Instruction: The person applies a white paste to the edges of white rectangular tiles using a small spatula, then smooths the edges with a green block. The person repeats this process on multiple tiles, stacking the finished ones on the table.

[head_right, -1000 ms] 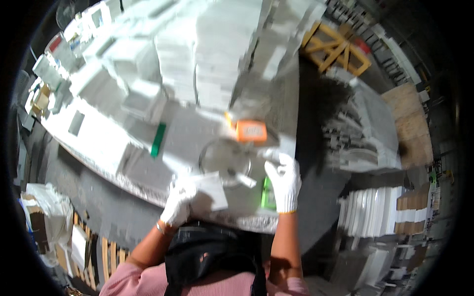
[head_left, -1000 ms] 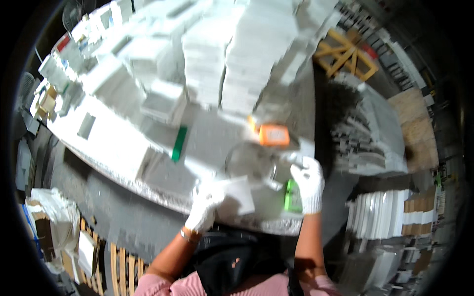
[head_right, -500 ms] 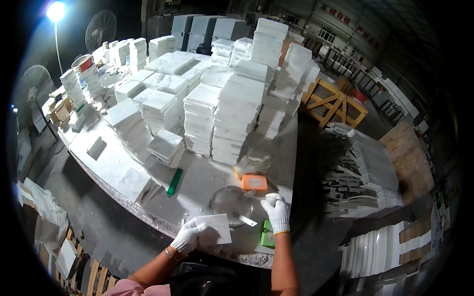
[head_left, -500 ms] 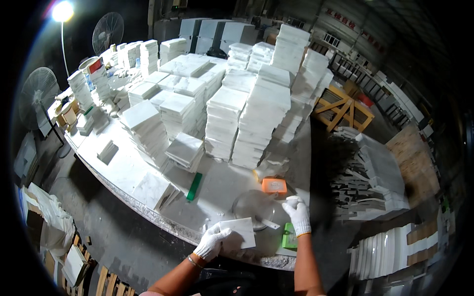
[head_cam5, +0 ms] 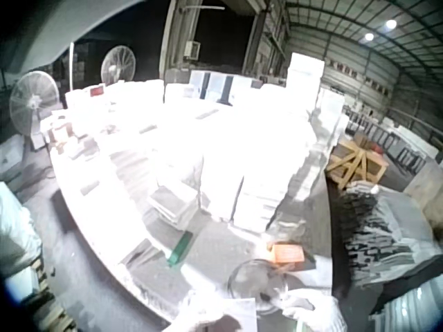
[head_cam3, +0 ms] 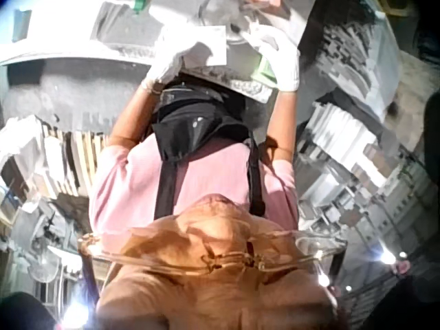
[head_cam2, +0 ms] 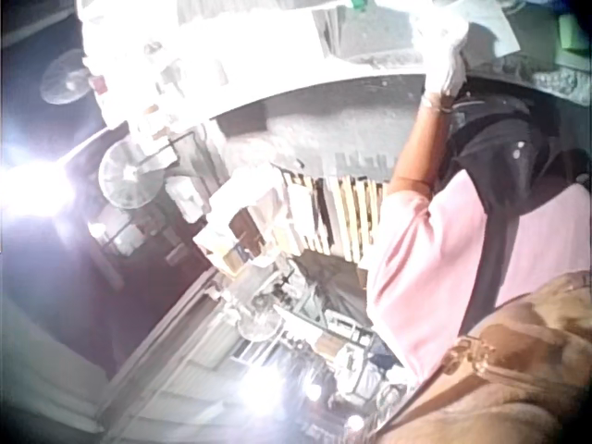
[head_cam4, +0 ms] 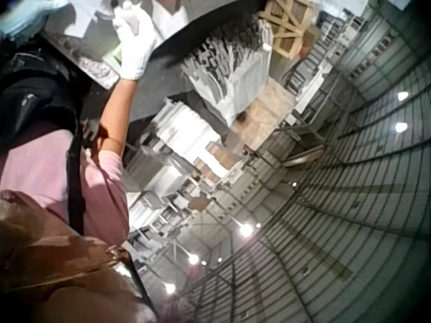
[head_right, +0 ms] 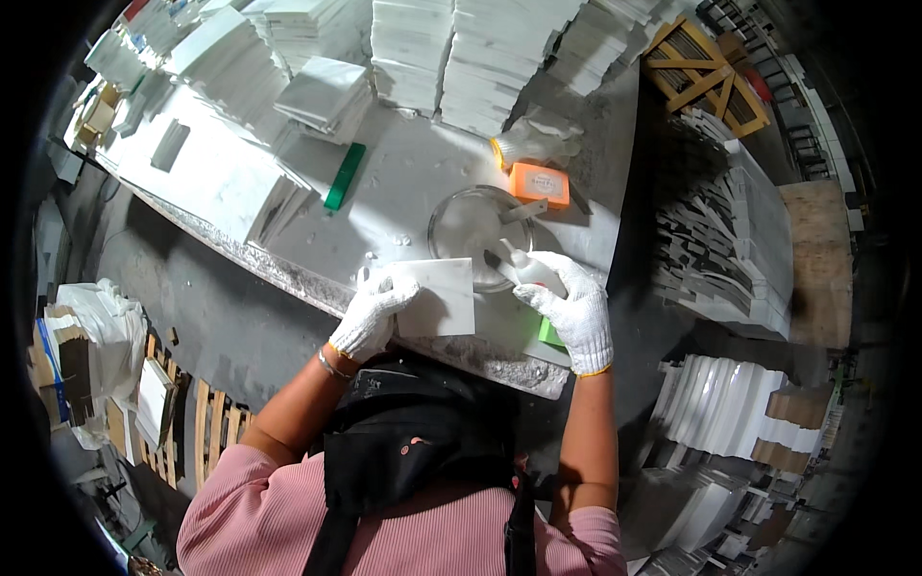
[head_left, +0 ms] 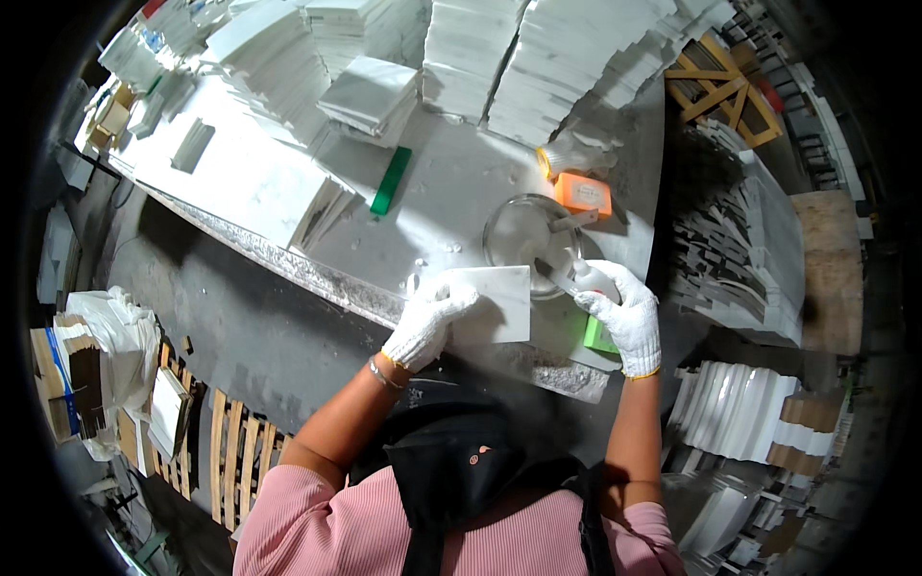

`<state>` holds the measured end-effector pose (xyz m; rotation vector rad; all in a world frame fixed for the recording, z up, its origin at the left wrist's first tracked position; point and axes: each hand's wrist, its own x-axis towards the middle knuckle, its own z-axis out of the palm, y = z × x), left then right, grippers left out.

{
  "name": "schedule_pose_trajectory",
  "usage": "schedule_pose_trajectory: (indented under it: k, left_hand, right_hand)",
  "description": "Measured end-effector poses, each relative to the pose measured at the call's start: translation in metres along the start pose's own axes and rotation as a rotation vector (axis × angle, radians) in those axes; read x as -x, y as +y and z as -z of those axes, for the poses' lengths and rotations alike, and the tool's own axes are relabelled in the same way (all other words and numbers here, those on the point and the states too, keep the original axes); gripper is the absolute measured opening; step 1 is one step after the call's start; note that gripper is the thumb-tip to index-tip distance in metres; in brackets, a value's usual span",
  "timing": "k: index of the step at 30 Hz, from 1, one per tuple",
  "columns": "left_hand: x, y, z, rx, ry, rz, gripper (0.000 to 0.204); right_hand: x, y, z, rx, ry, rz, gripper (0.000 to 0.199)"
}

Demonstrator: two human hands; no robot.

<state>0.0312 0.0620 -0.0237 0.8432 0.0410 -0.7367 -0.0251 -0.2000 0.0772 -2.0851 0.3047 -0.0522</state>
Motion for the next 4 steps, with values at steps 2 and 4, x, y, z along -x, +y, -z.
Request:
schedule_pose_trajectory:
  k: [2, 4]
  left_hand:
    - [-0.002, -0.003, 0.003, -0.047, 0.002, -0.011, 0.030]
    - [-0.007, -0.011, 0.013, -0.098, 0.004, -0.021, 0.030]
  right_hand:
    - [-0.001, 0.001, -0.002, -0.048, -0.045, -0.033, 0.039]
    - [-0.003, 0.004, -0.003, 0.031, -0.054, 0.011, 0.039]
